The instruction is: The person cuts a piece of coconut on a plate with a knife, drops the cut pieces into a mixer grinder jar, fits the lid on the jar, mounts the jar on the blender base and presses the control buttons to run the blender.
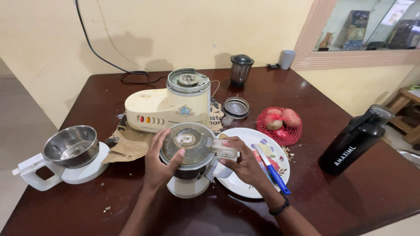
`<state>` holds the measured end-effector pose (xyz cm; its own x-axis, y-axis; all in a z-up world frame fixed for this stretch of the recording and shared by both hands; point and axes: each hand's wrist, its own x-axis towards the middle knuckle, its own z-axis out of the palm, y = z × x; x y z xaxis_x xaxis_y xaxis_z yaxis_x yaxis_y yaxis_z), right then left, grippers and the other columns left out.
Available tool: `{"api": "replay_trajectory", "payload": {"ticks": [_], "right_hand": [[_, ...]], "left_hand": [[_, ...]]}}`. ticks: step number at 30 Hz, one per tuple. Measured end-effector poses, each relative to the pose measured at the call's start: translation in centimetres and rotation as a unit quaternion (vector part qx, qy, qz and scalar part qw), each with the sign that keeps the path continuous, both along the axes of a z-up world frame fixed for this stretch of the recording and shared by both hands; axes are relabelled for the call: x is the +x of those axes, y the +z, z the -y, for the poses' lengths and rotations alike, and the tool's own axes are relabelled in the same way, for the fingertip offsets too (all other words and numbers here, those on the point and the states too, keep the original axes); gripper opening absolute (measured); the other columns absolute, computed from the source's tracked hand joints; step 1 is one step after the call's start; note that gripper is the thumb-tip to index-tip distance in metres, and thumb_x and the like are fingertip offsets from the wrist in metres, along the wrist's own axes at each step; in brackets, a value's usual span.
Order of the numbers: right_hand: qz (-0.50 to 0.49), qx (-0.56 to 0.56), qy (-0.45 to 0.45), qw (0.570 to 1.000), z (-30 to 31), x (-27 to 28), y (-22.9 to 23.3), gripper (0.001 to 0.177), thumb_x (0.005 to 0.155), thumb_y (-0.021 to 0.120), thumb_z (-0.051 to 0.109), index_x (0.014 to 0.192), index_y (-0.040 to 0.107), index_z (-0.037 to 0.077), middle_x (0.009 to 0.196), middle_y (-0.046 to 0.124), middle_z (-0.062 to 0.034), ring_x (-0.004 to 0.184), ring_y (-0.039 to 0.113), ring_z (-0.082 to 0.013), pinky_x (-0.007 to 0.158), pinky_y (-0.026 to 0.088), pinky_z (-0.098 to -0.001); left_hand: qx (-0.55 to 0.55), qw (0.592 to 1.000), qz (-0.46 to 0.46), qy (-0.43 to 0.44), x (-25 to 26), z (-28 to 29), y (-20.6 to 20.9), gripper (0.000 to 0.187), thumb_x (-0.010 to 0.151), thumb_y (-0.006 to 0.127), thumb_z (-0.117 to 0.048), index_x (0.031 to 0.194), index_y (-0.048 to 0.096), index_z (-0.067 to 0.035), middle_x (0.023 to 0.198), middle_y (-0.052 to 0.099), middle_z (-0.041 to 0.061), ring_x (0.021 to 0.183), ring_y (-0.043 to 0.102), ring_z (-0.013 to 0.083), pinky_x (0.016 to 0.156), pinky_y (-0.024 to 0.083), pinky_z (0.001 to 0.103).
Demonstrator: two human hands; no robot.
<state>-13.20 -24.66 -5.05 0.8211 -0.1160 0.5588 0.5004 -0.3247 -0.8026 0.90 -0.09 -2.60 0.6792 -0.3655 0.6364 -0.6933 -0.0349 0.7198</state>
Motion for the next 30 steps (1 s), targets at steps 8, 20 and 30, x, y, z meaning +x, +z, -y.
{"api": "replay_trajectory", "payload": {"ticks": [8, 20, 30], "right_hand": [[-0.054, 0.06, -0.074, 0.994, -1.4, 0.3, 1.6, 0.051, 0.101, 0.054, 0.046, 0.125, 0.057, 0.001, 0.112, 0.06, -0.0105, 0.102, 0.059, -0.0175, 0.088, 0.05, -0.0321], [-0.08, 0.261, -0.037, 0.961, -2.2, 1.9, 3.2, 0.028, 0.091, 0.062, 0.031, 0.096, 0.064, 0.004, 0.071, 0.06, -0.0016, 0.058, 0.047, -0.0076, 0.05, 0.034, -0.0245], [-0.021, 0.329, 0.011, 0.944, 1.7, 4.5, 8.1, 0.03, 0.091, 0.066, 0.034, 0.095, 0.068, 0.004, 0.072, 0.059, 0.0007, 0.056, 0.045, -0.0069, 0.054, 0.039, -0.0253]], "left_hand": [[-0.112, 0.978, -0.15, -0.092, -1.3, 0.1, -1.1, 0.093, 0.088, 0.063, -0.054, 0.159, 0.031, -0.003, 0.152, 0.048, 0.027, 0.142, 0.048, 0.0361, 0.115, 0.039, 0.047], [-0.156, 0.968, -0.16, -0.115, -2.9, 0.5, -0.6, 0.098, 0.092, 0.06, -0.055, 0.16, 0.018, 0.001, 0.155, 0.043, 0.027, 0.144, 0.044, 0.0355, 0.119, 0.035, 0.047], [-0.139, 0.977, -0.094, -0.135, -0.8, 0.0, 0.6, 0.095, 0.097, 0.037, -0.064, 0.163, 0.017, 0.0, 0.169, 0.024, 0.024, 0.156, 0.025, 0.0393, 0.124, 0.024, 0.051]]}}
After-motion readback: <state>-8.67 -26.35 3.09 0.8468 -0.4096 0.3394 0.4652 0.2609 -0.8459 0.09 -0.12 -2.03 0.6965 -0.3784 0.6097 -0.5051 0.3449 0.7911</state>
